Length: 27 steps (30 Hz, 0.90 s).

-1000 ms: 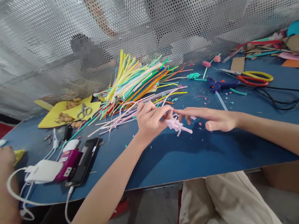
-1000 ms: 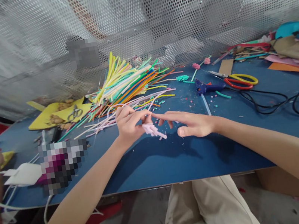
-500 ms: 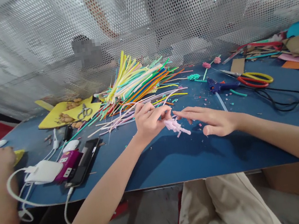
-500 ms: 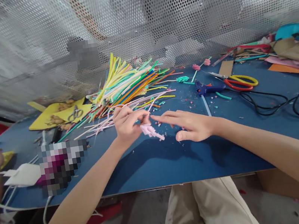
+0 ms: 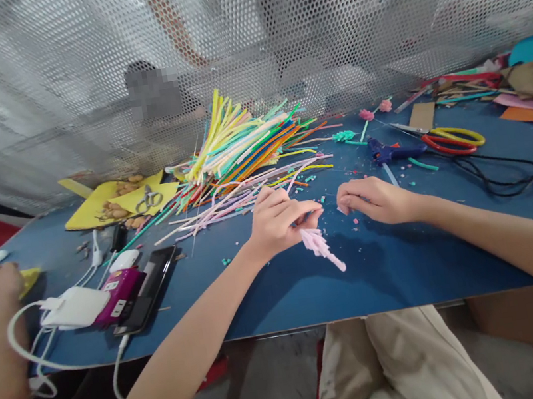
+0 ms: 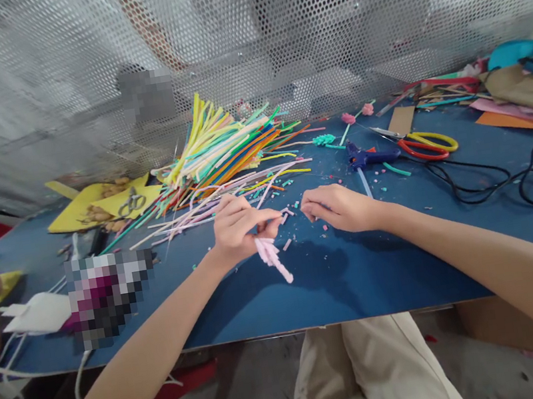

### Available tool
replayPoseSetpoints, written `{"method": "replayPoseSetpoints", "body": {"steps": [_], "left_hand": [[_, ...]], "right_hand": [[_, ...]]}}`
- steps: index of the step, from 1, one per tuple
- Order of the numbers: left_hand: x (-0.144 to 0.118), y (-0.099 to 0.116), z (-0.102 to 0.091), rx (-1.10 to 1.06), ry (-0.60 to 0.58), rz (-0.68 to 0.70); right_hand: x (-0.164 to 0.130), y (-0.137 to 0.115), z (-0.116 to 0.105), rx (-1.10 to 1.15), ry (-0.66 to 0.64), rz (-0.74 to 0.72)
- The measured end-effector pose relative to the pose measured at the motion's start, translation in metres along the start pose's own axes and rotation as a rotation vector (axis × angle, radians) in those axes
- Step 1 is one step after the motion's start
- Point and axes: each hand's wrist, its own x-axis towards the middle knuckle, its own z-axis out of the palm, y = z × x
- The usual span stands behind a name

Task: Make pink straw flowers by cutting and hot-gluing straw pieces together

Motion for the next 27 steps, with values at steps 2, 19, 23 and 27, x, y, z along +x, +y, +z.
{"method": "replayPoseSetpoints", "body": {"steps": [2, 19, 23, 27], "left_hand": [[0.000, 0.004, 0.002, -0.030, -0.038, -0.011], [0.002, 0.024, 0.008, -0.177, -0.032, -0.108], [0.001, 0.025, 0.011, -0.202, -0.042, -0.167], [-0.003, 0.025, 0.015, -0.212, -0.087, -0.253]], "right_hand": [[0.000, -0.003, 0.002, 0.052, 0.010, 0.025], [0.001, -0.010, 0.021, -0.361, 0.235, -0.064], [0.001, -0.011, 0.022, -0.472, 0.302, -0.080], [0.002, -0.012, 0.024, -0.526, 0.357, -0.101]]}}
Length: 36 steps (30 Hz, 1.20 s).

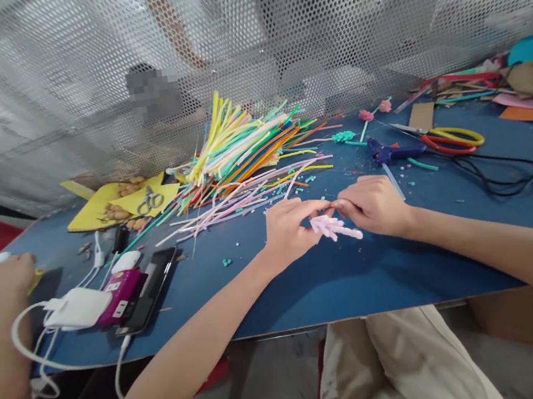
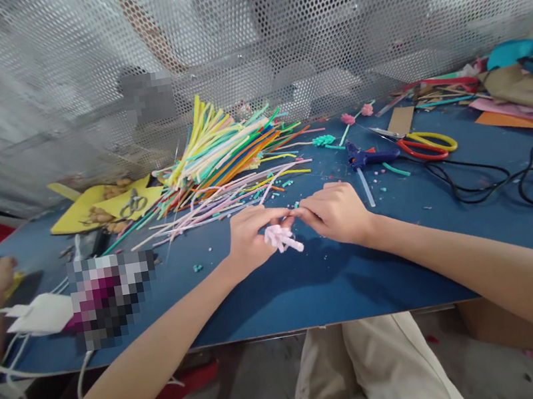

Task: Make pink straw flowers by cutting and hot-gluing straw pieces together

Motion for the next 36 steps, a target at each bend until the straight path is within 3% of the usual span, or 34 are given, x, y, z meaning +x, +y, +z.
{"method": "replayPoseSetpoints", "body": {"steps": [12, 22, 28, 36], "left_hand": [[0.001, 0.002, 0.002, -0.060, 0.083, -0.018], [0.002, 0.004, -0.003, -0.018, -0.008, -0.083], [0.002, 0.002, -0.005, -0.014, 0.002, -0.007], [0.000, -0.008, -0.002, 0.081, -0.022, -0.019]], "right_hand": [[0.000, -0.003, 0.002, -0.057, -0.032, 0.022], [-0.001, -0.003, 0.001, -0.017, -0.041, 0.036], [0.000, -0.002, -0.001, 0.099, -0.054, 0.113], [-0.001, 0.003, 0.000, 0.154, -0.134, 0.242]]}}
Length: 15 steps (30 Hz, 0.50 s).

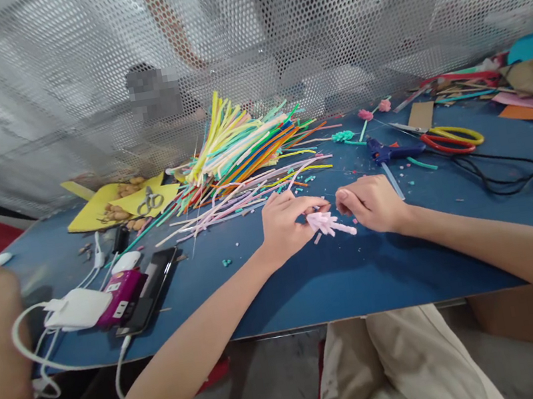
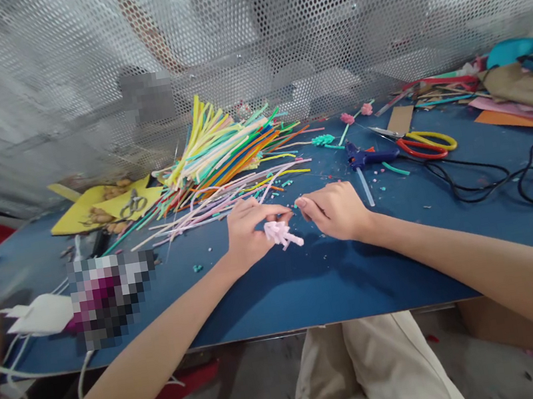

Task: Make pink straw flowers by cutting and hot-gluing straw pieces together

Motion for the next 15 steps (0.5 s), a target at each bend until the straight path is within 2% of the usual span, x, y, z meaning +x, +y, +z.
{"method": "replayPoseSetpoints", "body": {"steps": [7, 12, 15], "left_hand": [[0.002, 0.001, -0.001, -0.029, 0.059, -0.020], [0.003, 0.000, -0.002, -0.101, 0.064, 0.009], [0.003, -0.002, -0.001, -0.117, 0.022, 0.038]], "right_hand": [[0.002, 0.000, 0.000, -0.065, 0.003, -0.001], [0.003, 0.007, 0.000, -0.180, 0.046, -0.107], [0.004, 0.010, -0.002, -0.254, 0.067, -0.181]]}}
